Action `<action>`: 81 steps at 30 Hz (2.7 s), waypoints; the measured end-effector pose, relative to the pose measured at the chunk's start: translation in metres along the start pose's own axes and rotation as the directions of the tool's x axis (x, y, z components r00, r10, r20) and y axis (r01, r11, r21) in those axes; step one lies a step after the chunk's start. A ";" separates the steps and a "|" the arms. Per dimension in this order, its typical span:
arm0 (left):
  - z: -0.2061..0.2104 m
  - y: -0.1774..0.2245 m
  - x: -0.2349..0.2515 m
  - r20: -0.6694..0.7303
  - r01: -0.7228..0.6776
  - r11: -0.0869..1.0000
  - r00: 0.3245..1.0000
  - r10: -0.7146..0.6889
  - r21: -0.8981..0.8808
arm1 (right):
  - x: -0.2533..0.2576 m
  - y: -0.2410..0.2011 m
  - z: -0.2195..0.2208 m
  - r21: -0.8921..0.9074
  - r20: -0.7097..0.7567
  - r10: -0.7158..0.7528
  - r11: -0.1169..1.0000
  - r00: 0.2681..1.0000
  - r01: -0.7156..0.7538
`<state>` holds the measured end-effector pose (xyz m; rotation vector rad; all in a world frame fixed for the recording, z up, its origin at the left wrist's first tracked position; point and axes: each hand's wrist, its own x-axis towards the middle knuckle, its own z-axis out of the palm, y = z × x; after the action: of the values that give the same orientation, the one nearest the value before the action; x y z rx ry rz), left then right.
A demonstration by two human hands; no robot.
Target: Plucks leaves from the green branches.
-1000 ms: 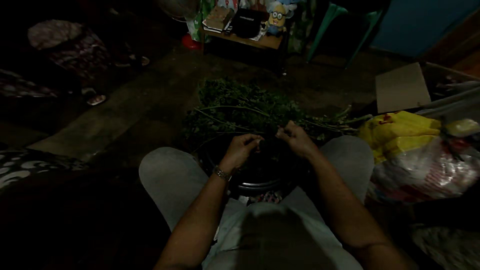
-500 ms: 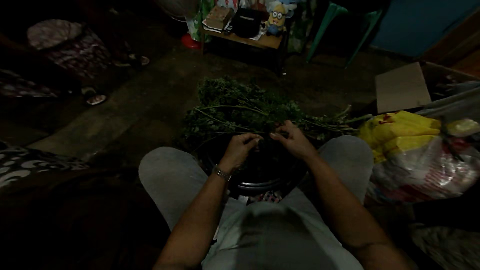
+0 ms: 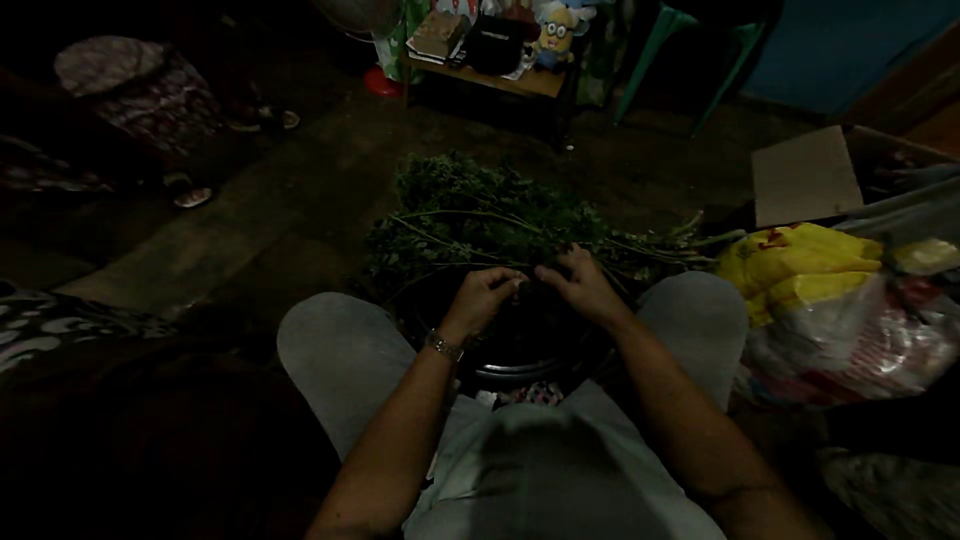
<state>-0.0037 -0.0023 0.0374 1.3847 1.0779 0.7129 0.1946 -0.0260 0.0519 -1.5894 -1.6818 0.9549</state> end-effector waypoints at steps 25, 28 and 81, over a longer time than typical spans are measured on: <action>-0.004 0.001 -0.002 -0.038 -0.038 0.999 0.999 0.038 -0.010 | 0.003 0.009 -0.029 -0.022 0.152 0.034 0.999 0.988 -0.031; -0.005 0.002 -0.003 -0.042 -0.048 0.999 0.998 0.048 -0.014 | 0.002 0.004 -0.026 -0.005 0.086 0.046 0.999 0.995 -0.046; -0.010 -0.019 -0.001 -0.208 -0.085 0.967 0.977 0.034 -0.240 | -0.006 -0.014 0.027 0.560 -0.039 0.133 0.824 0.990 -0.088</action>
<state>-0.0167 -0.0009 0.0199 1.1507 1.0672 1.0156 0.1653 -0.0340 0.0492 -1.3051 -1.1139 1.2854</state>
